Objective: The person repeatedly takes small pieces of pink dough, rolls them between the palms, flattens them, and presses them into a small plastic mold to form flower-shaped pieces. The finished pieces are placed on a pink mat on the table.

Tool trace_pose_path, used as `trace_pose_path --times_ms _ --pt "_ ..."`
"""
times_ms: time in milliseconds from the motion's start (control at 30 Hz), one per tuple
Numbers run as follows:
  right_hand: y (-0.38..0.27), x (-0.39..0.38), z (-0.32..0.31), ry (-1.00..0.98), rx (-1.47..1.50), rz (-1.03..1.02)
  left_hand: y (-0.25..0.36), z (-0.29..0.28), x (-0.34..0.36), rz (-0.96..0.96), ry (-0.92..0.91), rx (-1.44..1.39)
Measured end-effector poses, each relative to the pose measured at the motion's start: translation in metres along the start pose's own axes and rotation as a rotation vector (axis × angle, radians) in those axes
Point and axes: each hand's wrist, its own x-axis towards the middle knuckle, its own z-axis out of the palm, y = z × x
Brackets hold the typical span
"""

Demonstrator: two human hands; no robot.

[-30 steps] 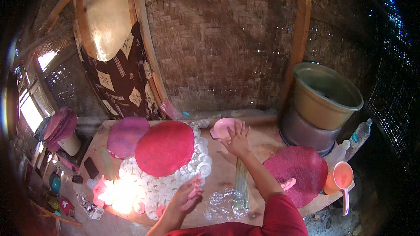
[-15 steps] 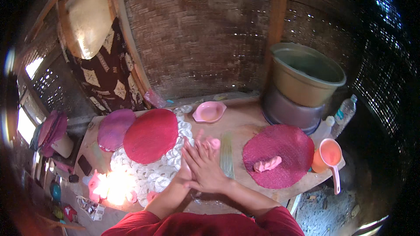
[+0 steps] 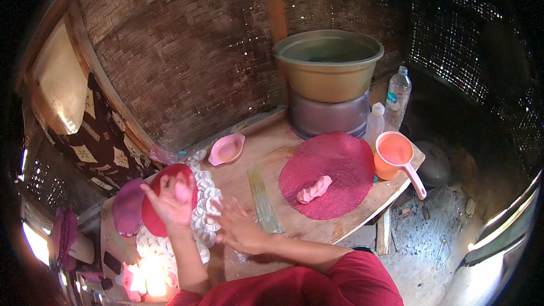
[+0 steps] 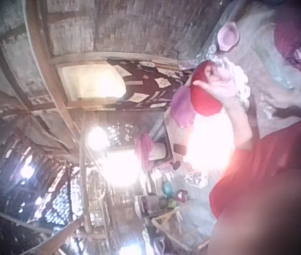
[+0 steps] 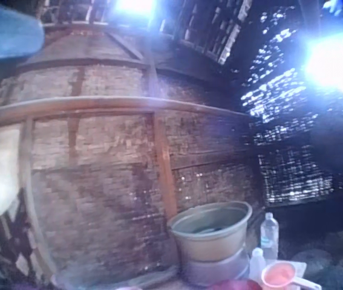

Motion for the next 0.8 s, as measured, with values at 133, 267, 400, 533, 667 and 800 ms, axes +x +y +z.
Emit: trace_pose_path --times_ms 133,267,400,533,667,800 --pt "-0.005 0.020 -0.034 0.344 0.005 -0.060 -0.009 0.005 -0.018 -0.145 -0.132 0.146" --pt "-0.036 0.041 -0.042 0.431 -0.273 -0.200 -0.032 0.001 -0.048 -0.332 -0.587 0.181" --pt "-0.045 0.046 -0.050 0.294 -0.388 -0.350 -0.040 0.007 -0.078 -0.432 -0.618 0.293" --pt "-0.046 0.042 -0.055 -0.007 -0.309 -0.465 -0.050 0.017 -0.090 -0.500 -0.620 0.323" --pt "-0.062 0.034 -0.044 0.009 -0.170 -0.506 -0.056 0.021 -0.090 -0.515 -0.584 0.292" --pt "-0.066 0.033 -0.027 0.242 -0.090 -0.366 -0.052 0.025 -0.090 -0.382 -0.591 0.400"
